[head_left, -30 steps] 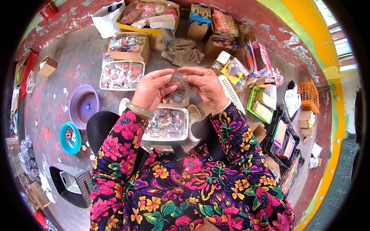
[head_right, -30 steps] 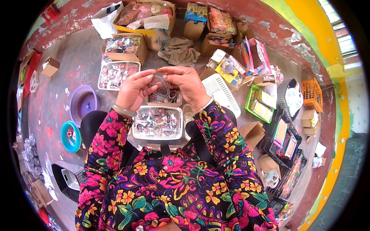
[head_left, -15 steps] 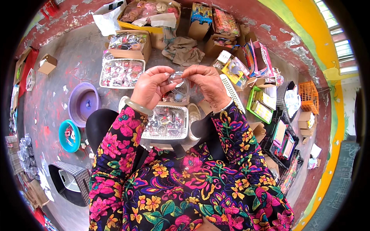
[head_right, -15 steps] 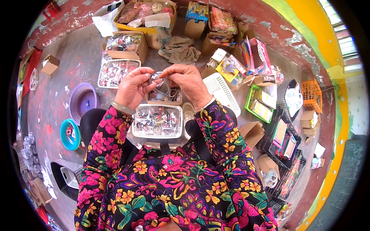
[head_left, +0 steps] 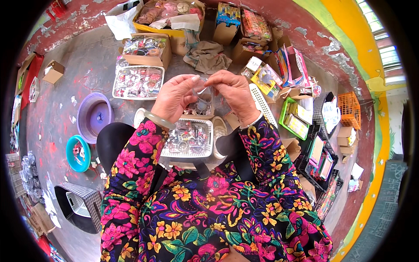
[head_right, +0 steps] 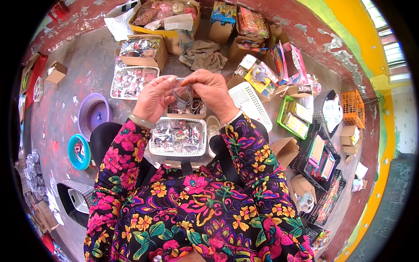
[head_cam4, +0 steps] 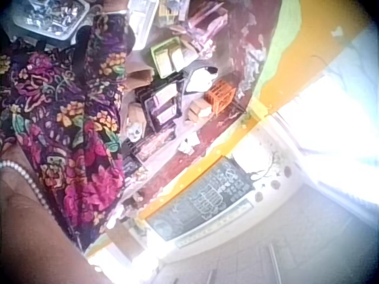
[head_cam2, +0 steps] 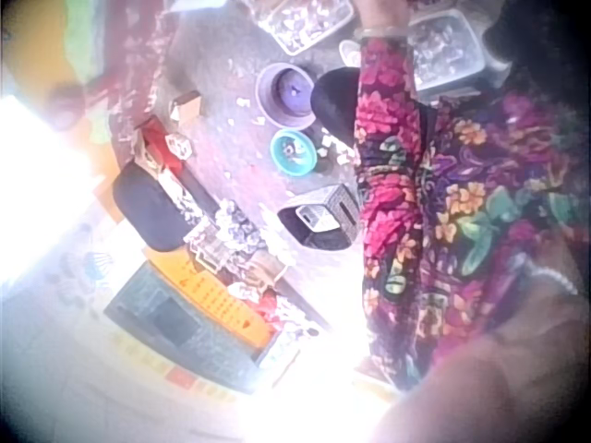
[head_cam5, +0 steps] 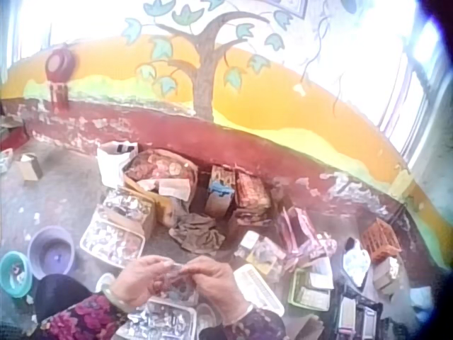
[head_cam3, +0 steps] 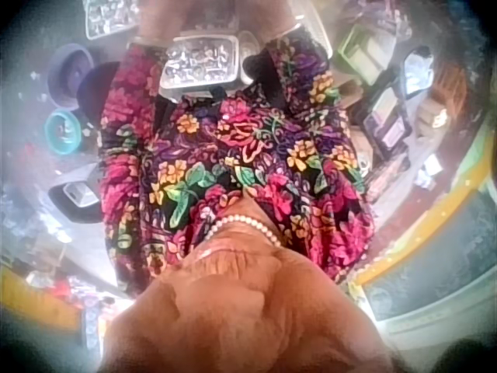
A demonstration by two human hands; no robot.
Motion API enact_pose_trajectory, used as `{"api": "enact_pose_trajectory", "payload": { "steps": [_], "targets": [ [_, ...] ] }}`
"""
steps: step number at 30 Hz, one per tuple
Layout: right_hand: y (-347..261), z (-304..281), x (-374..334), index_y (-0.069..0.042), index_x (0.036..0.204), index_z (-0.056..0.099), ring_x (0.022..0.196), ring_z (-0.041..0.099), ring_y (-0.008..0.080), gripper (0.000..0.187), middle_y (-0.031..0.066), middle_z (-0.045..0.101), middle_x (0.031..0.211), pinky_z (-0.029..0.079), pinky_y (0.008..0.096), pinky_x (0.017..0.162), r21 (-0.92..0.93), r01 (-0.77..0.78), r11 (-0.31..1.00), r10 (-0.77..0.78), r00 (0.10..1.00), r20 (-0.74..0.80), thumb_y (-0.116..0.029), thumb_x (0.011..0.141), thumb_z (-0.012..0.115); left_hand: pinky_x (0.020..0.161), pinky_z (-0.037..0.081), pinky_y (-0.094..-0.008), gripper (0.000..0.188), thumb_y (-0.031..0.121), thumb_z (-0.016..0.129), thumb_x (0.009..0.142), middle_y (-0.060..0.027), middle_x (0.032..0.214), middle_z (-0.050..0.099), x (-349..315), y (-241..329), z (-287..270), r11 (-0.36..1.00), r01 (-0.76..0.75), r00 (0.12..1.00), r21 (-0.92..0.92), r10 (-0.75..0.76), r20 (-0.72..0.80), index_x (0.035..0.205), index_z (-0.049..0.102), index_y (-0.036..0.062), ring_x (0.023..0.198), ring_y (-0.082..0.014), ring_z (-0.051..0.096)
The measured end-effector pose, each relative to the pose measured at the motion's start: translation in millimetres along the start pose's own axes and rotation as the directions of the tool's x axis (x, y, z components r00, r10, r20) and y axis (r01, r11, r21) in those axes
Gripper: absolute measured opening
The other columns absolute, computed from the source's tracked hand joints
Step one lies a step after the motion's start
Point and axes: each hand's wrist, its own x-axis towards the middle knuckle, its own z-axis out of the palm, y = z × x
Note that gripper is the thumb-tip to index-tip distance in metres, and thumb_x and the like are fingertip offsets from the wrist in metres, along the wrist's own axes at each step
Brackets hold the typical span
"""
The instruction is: The person sits on the floor and repeatedly picks up small items from a white basket, places them into small plastic bags, and seals the bags. The person then places the packaged items into a cardboard box. The task involves handling small objects and plastic packaging materials.
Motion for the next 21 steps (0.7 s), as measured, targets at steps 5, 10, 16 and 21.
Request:
{"api": "enact_pose_trajectory", "payload": {
  "steps": [5,10,16,21],
  "targets": [
    [5,-1,1,0.001,0.081,0.066,0.078,0.055,0.0098,0.023,0.0028,0.056,0.083,0.048,0.0218,0.067,-0.101,0.100,0.990,-0.099,0.995,0.017,0.010,0.076,0.045,0.048,0.041,-0.0157,0.010,0.011,0.057,0.087,-0.0040,0.087,0.063,1,-1,-4,0.995,0.043,0.998,0.091,-0.039,-0.046,0.093,0.057,0.0039,0.074,-0.0095,0.061],
    [-2,-3,2,0.000,0.087,0.065,0.081,0.055,0.0090,0.021,0.0032,0.059,0.088,0.045,0.0220,0.067,0.063,-0.055,0.997,0.062,0.991,-0.121,0.006,0.080,0.046,0.050,0.044,-0.0164,0.008,0.010,0.057,0.086,-0.0059,0.082,0.064,1,2,-5,0.998,-0.021,0.998,0.058,0.025,-0.059,0.089,0.059,0.0028,0.073,-0.0095,0.062],
    [3,-1,7,0.003,0.093,0.064,0.080,0.057,0.0101,0.015,0.0045,0.062,0.087,0.044,0.0223,0.068,0.222,-0.195,0.955,0.225,0.967,-0.120,-0.007,0.082,0.059,0.056,0.049,-0.0184,0.008,0.008,0.059,0.084,-0.0085,0.082,0.065,-1,0,1,0.986,-0.072,0.989,0.152,0.090,-0.116,0.089,0.060,0.0009,0.074,-0.0119,0.063],
    [6,2,4,0.003,0.087,0.067,0.077,0.057,0.0105,0.015,0.0052,0.063,0.083,0.043,0.0214,0.068,0.154,-0.136,0.979,0.145,0.988,-0.052,-0.009,0.080,0.064,0.064,0.052,-0.0221,0.011,0.009,0.056,0.086,-0.0102,0.086,0.065,1,-4,3,0.974,-0.083,0.993,0.210,0.099,-0.067,0.092,0.061,0.0001,0.079,-0.0150,0.063]
  ]
}}
